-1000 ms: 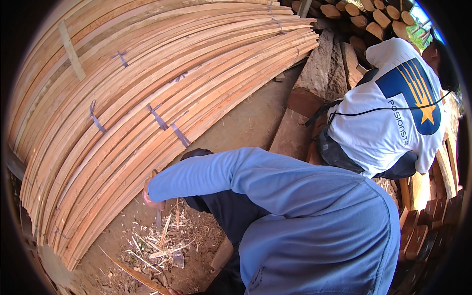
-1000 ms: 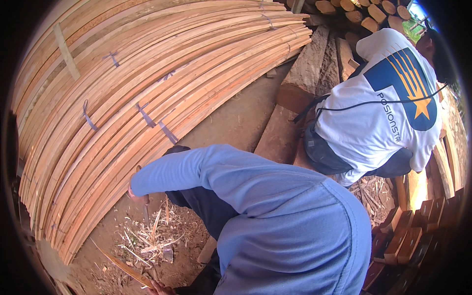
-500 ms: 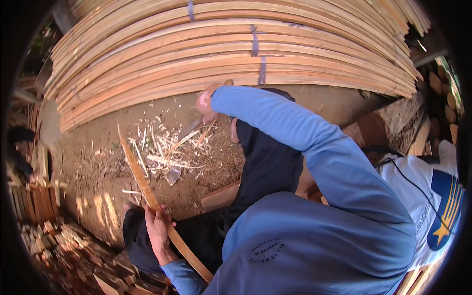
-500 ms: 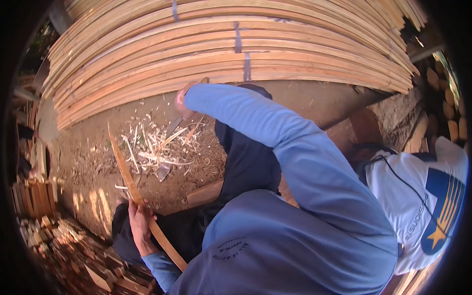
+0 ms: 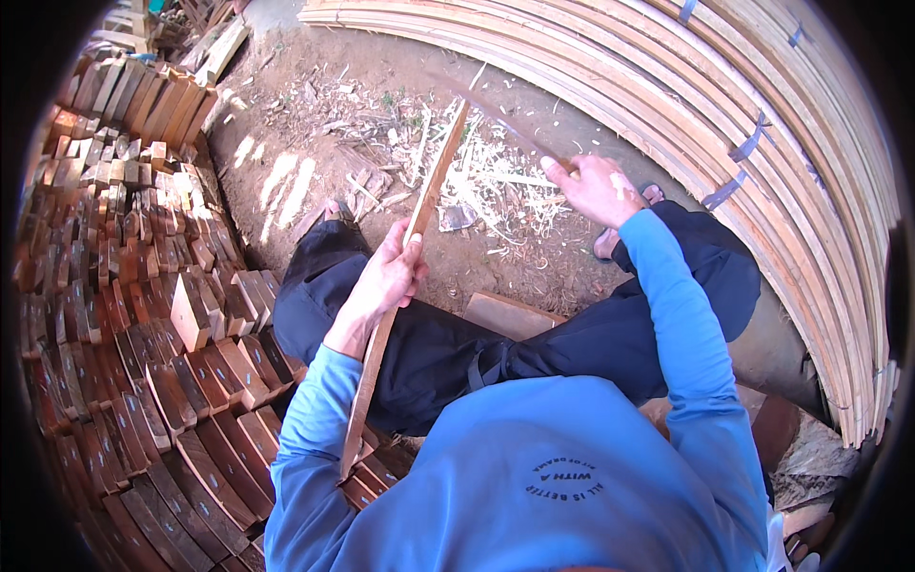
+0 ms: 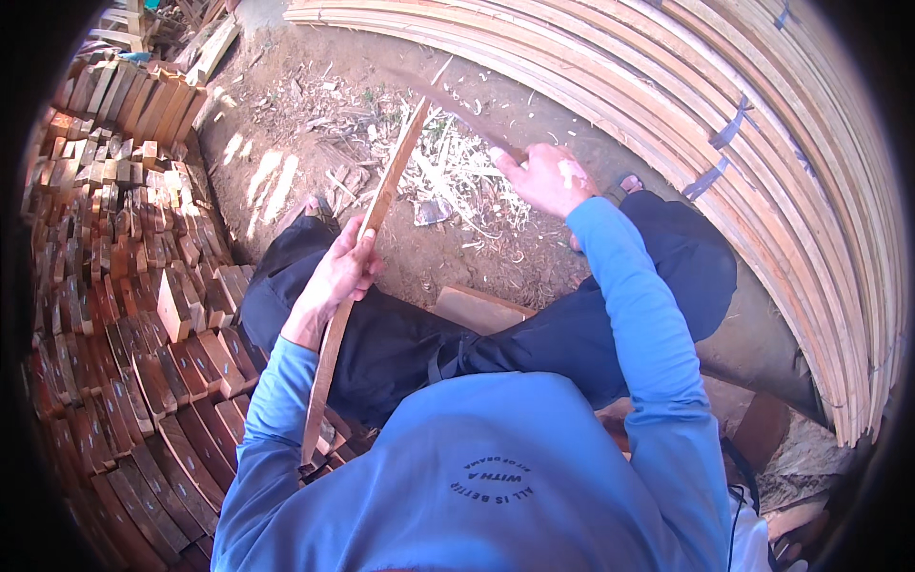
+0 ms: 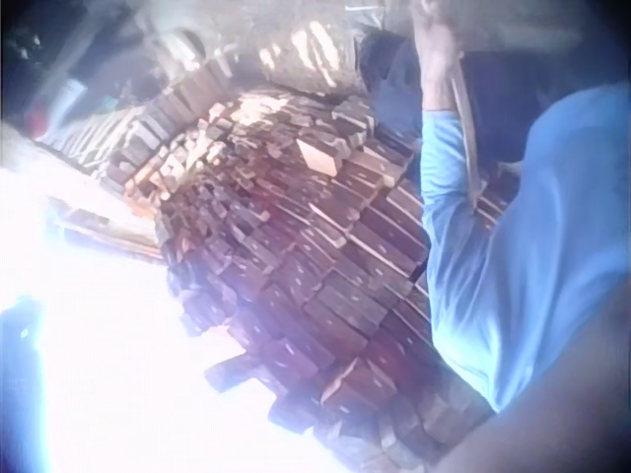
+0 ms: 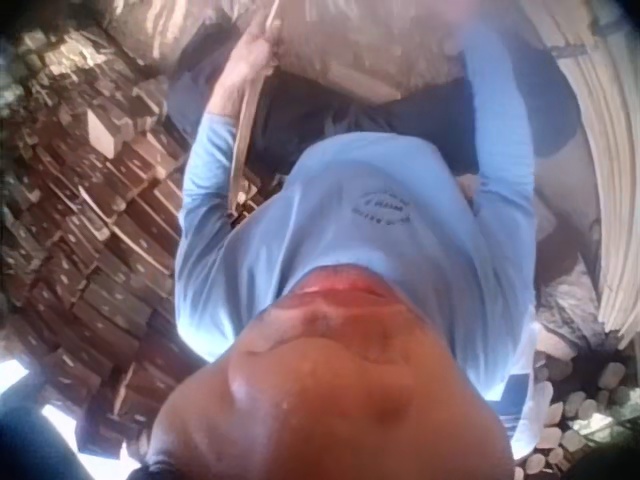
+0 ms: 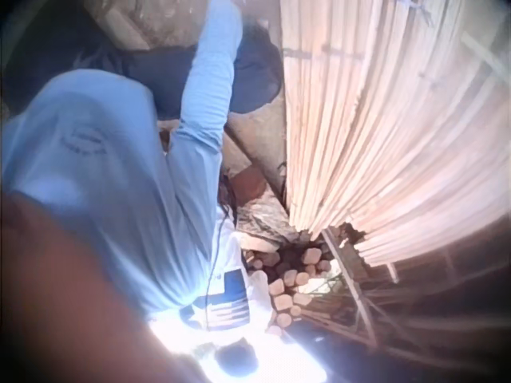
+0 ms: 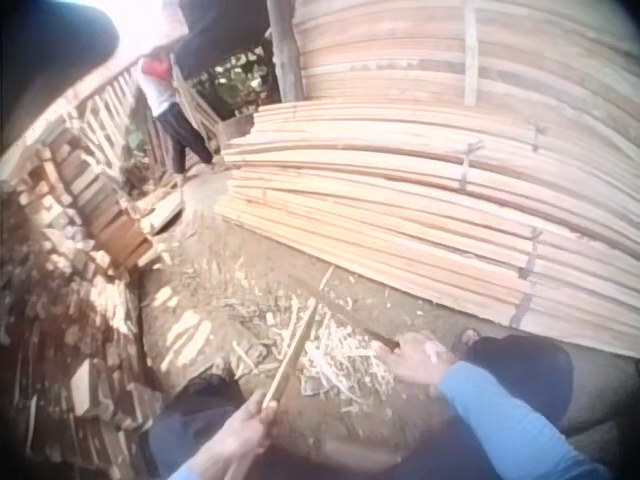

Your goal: The person shaves a long piece of wood using a large blade, removing thin strips while holding the wood steady by hand.

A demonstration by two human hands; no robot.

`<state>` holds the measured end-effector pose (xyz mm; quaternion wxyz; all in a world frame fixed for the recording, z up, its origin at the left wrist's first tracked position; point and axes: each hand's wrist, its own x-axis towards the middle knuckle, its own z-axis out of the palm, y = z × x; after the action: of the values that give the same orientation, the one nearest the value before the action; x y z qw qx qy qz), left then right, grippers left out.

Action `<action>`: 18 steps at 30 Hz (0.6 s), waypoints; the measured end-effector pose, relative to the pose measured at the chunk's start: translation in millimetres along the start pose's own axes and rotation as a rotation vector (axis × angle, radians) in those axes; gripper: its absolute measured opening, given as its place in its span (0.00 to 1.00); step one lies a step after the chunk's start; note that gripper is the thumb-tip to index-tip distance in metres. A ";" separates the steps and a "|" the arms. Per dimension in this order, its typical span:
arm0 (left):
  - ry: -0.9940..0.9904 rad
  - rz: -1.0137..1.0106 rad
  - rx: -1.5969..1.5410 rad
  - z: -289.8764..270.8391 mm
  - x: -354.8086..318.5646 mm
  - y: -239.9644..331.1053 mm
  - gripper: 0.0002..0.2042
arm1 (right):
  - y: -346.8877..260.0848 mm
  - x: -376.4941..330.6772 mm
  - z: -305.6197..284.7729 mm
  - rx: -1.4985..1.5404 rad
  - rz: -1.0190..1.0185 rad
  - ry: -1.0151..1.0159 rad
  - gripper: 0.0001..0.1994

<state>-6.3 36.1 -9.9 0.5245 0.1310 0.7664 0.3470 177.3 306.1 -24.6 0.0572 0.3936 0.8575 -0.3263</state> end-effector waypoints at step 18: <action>0.163 0.329 0.313 -7.7 6.6 -5.1 0.18 | -16.6 56.8 -40.9 -0.269 -0.127 -0.062 0.38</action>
<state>-15.1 33.1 -16.4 0.3708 0.3052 0.8190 0.3140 133.2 359.2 -4.3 0.1152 0.3171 0.9144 -0.2237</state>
